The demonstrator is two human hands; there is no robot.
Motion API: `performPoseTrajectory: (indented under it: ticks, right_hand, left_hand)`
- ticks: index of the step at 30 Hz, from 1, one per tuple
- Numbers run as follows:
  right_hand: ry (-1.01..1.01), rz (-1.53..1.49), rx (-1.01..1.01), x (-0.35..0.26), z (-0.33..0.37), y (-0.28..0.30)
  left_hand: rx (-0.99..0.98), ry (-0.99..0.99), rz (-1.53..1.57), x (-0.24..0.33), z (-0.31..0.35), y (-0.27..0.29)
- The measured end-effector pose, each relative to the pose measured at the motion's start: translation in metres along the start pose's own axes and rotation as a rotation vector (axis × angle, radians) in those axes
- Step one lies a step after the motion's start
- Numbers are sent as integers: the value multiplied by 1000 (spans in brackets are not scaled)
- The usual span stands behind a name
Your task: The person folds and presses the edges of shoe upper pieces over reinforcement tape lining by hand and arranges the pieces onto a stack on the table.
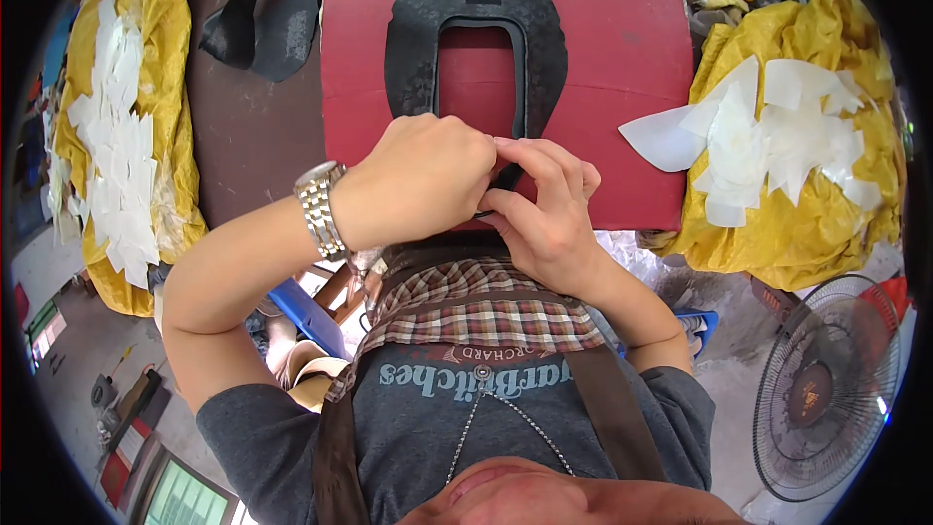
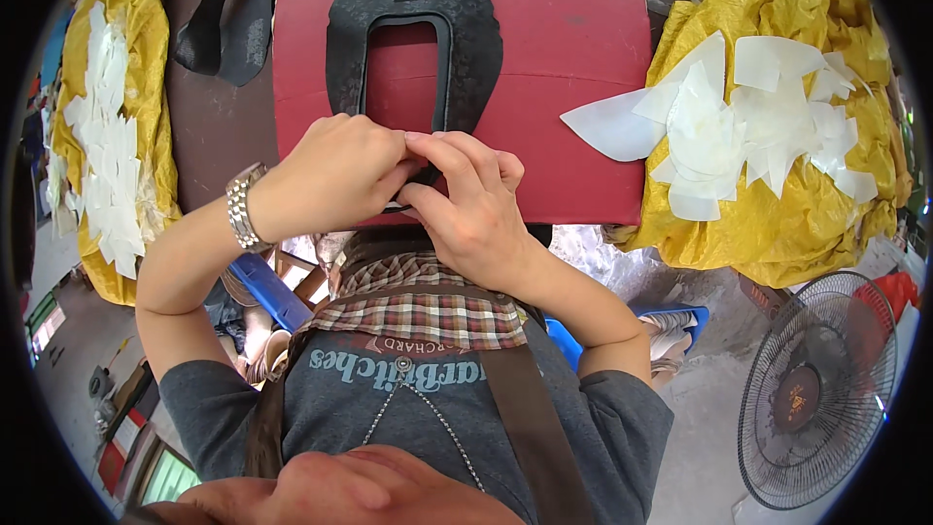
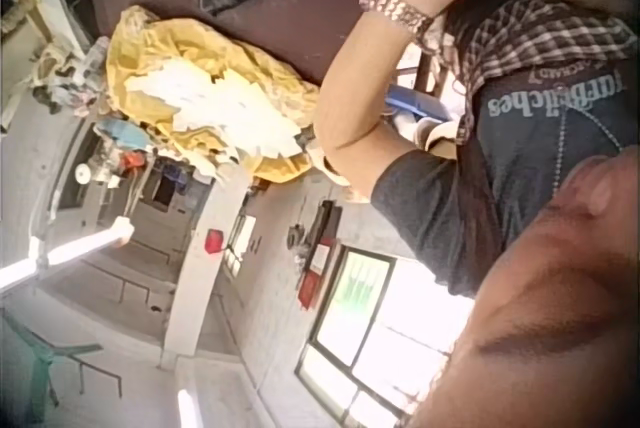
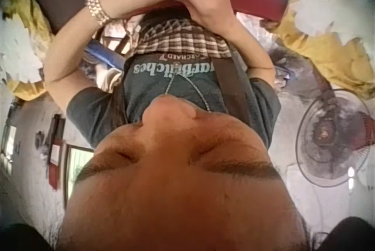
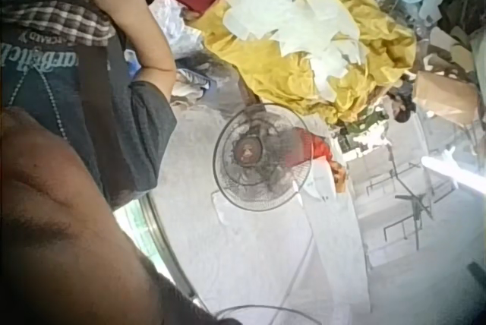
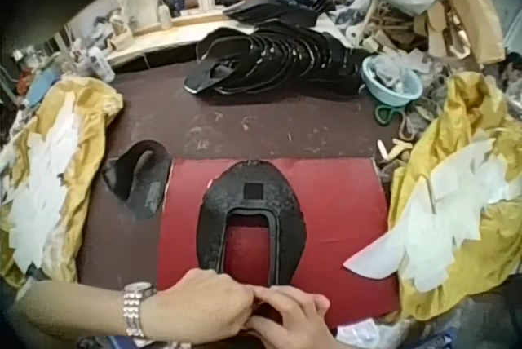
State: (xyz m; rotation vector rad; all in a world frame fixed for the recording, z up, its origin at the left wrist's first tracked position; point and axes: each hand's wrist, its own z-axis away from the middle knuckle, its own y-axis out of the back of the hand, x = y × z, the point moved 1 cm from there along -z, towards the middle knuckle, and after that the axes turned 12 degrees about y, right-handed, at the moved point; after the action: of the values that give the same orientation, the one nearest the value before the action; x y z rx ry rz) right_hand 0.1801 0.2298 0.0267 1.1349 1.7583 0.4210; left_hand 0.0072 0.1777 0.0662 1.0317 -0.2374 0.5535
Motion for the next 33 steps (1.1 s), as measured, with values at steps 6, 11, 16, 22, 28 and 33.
performPoseTrajectory:
  ticks: [6, 11, 16, 22, 28, 33]
  right_hand:
    - [-120, -76, 82, 5, 5, 7]
    - [-416, -366, 472, 31, 42, 10]
    - [-458, -463, 70, 29, 22, 16]
    - [-301, -1381, 62, 53, -39, 13]
    - [-227, -1190, -313, 53, -54, -6]
    - [-233, -1033, -219, 49, -64, -3]
  left_hand:
    - [269, -52, 156, -5, 25, -18]
    - [416, -159, 438, -4, 46, -35]
    - [495, -165, 1153, 9, 42, -38]
    - [372, -308, 1627, -2, 40, -45]
    - [335, -195, 1663, -21, 52, -83]
    - [365, -122, 1938, -33, 53, -99]
